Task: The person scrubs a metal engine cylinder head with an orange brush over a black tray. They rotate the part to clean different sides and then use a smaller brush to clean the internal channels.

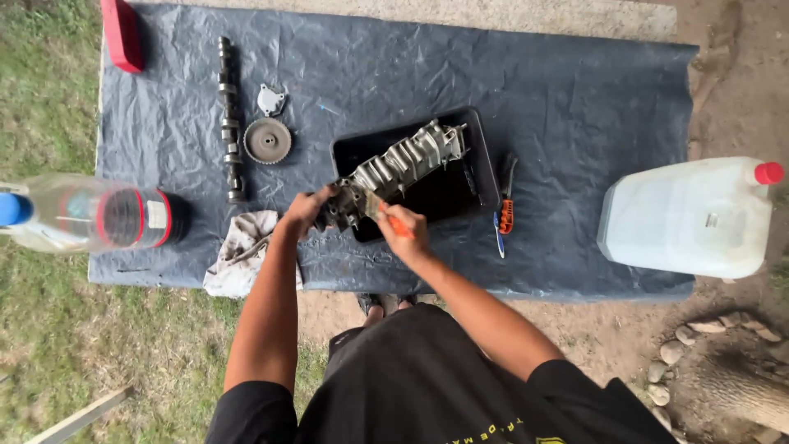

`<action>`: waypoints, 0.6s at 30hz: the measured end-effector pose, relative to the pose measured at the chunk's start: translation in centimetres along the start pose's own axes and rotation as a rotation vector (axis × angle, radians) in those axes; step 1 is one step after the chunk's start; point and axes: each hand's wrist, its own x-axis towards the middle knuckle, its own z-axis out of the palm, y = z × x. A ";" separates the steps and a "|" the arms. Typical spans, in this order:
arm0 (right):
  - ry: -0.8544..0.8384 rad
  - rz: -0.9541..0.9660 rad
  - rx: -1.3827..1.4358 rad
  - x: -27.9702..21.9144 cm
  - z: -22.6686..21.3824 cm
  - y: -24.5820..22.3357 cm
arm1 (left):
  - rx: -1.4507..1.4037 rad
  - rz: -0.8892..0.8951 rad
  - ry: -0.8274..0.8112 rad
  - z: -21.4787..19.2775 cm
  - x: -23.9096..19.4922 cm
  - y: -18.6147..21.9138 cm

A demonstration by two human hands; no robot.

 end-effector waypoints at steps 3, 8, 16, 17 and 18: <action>-0.012 -0.037 -0.056 0.7 -1.4 -0.9 | -0.015 0.000 -0.011 0.5 0.3 -0.2; -0.056 -0.090 0.039 2.4 -2.3 -4.3 | 0.000 0.007 -0.001 0.5 0.2 -0.9; -0.101 0.084 -0.353 2.8 -9.6 7.1 | -0.001 0.020 0.015 1.0 0.2 -0.6; -0.135 0.329 -0.501 3.0 -9.9 10.1 | 0.003 0.025 0.015 0.9 0.4 -0.3; -0.167 0.577 -0.645 3.3 -10.2 12.9 | 0.008 0.030 0.016 0.8 0.5 0.1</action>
